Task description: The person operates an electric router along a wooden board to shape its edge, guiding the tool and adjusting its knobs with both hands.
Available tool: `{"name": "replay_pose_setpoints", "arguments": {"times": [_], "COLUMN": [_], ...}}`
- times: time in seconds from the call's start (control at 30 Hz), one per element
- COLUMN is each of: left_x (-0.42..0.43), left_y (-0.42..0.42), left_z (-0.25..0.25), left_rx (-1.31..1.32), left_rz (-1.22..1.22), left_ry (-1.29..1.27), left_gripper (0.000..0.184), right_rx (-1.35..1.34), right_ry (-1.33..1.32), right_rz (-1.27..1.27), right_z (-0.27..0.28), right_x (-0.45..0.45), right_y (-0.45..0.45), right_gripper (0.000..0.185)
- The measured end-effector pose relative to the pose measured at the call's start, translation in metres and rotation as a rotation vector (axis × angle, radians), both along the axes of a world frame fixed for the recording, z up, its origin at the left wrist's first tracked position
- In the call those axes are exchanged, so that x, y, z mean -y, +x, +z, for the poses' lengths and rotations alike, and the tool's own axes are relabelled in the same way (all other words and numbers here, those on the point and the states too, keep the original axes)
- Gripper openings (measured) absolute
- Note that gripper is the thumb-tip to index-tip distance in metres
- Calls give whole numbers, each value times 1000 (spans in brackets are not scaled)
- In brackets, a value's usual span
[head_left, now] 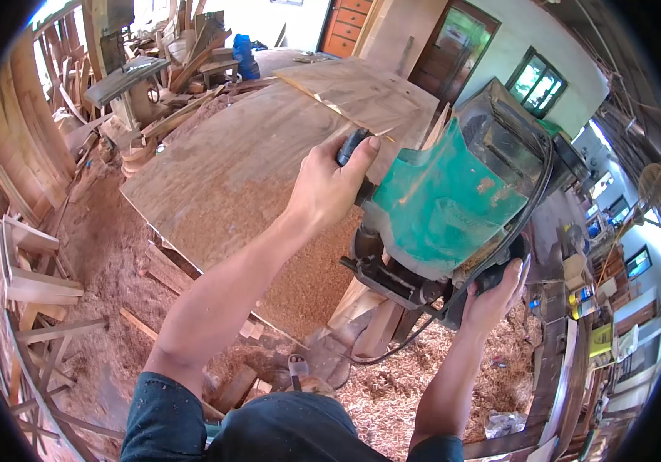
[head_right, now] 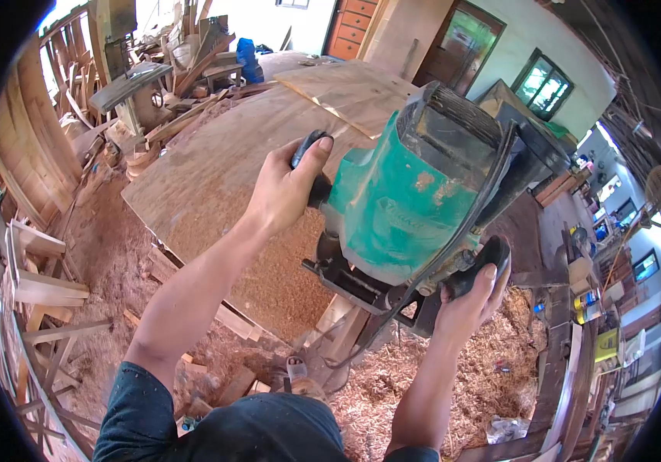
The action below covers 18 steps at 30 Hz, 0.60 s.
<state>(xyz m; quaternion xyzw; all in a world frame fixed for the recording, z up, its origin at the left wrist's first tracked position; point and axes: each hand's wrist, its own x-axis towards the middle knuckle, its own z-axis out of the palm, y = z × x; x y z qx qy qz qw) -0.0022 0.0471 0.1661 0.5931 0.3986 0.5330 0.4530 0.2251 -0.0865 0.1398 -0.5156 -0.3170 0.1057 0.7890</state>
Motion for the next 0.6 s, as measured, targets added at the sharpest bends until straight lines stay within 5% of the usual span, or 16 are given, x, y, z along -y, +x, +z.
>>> {"name": "replay_pose_setpoints", "arguments": {"times": [0.6], "left_x": [-45], "left_y": [32], "left_z": [-10], "left_rx": [-18], "left_rz": [40], "left_ry": [9], "left_gripper": [64], "right_rx": [86], "right_ry": [-1], "right_rz": [68], "right_z": [-1], "right_x": [-42], "right_y": [30], "right_gripper": [26]}}
